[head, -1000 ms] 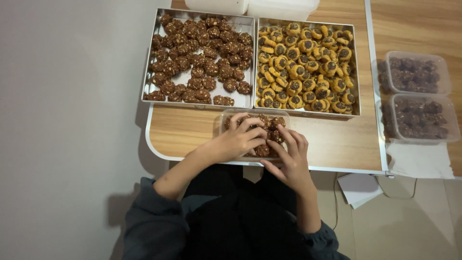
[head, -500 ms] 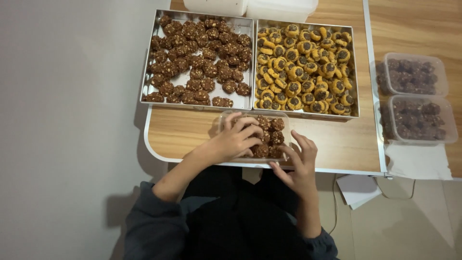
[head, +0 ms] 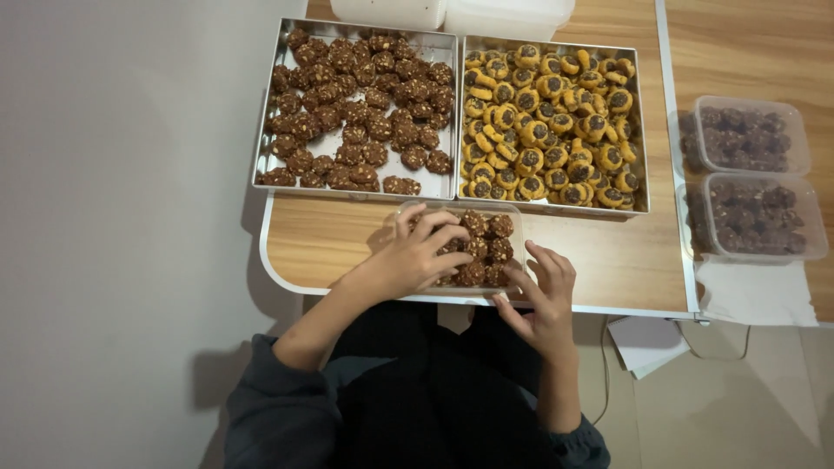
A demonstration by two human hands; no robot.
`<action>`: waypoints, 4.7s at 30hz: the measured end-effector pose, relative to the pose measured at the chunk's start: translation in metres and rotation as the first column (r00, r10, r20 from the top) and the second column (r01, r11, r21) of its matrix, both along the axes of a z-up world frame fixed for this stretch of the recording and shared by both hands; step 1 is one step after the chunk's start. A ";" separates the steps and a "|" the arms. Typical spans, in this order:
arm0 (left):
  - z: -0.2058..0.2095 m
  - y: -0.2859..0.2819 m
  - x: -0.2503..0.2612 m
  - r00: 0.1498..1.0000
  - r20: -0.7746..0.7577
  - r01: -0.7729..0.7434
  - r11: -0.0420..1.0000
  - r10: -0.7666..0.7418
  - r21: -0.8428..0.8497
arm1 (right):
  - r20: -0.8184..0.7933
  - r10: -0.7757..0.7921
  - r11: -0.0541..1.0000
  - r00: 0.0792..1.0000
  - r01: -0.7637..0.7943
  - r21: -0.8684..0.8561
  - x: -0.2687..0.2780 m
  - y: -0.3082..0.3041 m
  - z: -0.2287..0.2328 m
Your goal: Packing chocolate-covered cookies from a metal tray into clear plastic containers for sale, including adding a paper divider and closing the lid.
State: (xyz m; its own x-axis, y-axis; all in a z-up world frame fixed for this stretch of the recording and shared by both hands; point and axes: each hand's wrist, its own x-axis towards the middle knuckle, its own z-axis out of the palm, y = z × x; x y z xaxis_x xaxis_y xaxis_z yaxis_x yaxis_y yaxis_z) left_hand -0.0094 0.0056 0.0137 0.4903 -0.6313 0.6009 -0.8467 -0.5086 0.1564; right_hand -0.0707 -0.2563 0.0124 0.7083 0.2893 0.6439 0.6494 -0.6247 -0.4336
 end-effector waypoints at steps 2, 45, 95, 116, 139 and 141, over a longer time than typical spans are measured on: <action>0.002 -0.001 -0.001 1.000 0.024 -0.014 0.999 0.015 -0.040 | -0.031 -0.005 1.000 1.000 0.006 0.031 0.000 0.000 -0.001; 0.070 0.082 -0.006 0.748 -0.202 -0.564 0.766 0.632 0.308 | -0.288 0.042 0.746 0.957 0.162 0.646 0.010 -0.010 -0.018; 0.052 0.109 0.006 0.708 -0.129 -0.690 0.719 0.694 0.079 | -0.253 -0.080 0.834 0.964 0.203 0.514 0.004 -0.009 -0.005; 0.085 0.139 0.058 0.298 -0.524 -0.770 0.525 0.798 0.362 | -0.294 -0.109 0.856 0.949 0.240 0.458 -0.002 -0.009 -0.004; 0.074 0.063 0.068 0.425 -0.334 -0.574 0.536 0.841 0.619 | -0.282 -0.069 0.849 0.957 0.205 0.487 0.000 -0.011 -0.007; 0.074 0.065 0.066 0.417 -0.357 -0.579 0.547 0.836 0.604 | -0.270 -0.088 0.860 0.959 0.210 0.465 0.000 -0.011 -0.007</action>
State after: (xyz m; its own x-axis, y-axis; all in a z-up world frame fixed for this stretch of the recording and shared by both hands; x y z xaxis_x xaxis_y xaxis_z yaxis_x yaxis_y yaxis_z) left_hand 0.0567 0.0709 0.0877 0.9910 0.0370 -0.1284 0.0509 -0.9930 0.1064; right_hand -0.0708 -0.2671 0.0058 0.8631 -0.1368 0.4861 0.4085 -0.3769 -0.8313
